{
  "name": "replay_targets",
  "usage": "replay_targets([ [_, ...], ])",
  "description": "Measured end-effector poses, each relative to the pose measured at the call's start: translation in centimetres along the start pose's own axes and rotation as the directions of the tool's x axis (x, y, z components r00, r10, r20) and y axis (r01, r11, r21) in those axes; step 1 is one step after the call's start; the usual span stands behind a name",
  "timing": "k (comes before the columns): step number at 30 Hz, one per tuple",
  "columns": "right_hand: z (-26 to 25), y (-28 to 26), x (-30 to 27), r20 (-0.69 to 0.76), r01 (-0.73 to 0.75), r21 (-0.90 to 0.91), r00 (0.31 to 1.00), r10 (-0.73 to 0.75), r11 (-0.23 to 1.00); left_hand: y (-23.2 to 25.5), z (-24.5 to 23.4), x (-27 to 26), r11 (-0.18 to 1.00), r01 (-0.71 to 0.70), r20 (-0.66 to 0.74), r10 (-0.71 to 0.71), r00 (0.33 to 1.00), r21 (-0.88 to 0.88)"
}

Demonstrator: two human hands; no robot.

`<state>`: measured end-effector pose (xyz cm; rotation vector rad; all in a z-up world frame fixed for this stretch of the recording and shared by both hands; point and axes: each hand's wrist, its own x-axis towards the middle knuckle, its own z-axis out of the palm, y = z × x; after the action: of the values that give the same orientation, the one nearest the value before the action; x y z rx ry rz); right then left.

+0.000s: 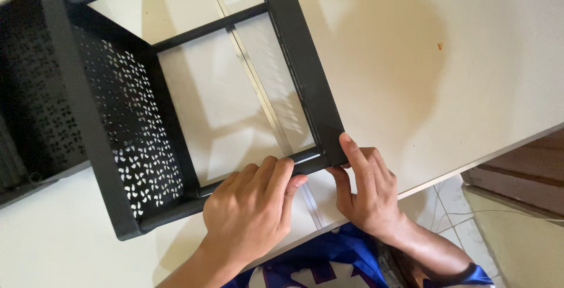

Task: The person assembles a black plastic frame by inserting rods into a perforated tray and attaching a second tray to form a rectangular structure. They repeatedly adjust and reposition the components to ensure the frame is properly aligned.

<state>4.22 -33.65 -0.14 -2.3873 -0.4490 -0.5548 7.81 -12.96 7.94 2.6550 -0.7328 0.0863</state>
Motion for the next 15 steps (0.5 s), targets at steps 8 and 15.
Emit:
replay_targets([
  [8,1.0,0.3,-0.8,-0.056,-0.105,0.100,0.992,0.111,0.989,-0.1,0.8,-2.4,0.997,-0.013,-0.228,-0.004,0.974,-0.077],
  [15,1.2,-0.1,-1.1,0.007,-0.327,0.106,0.945,0.328,0.939,-1.9,2.2,-8.1,0.979,0.185,-0.598,-0.096,0.796,0.089],
])
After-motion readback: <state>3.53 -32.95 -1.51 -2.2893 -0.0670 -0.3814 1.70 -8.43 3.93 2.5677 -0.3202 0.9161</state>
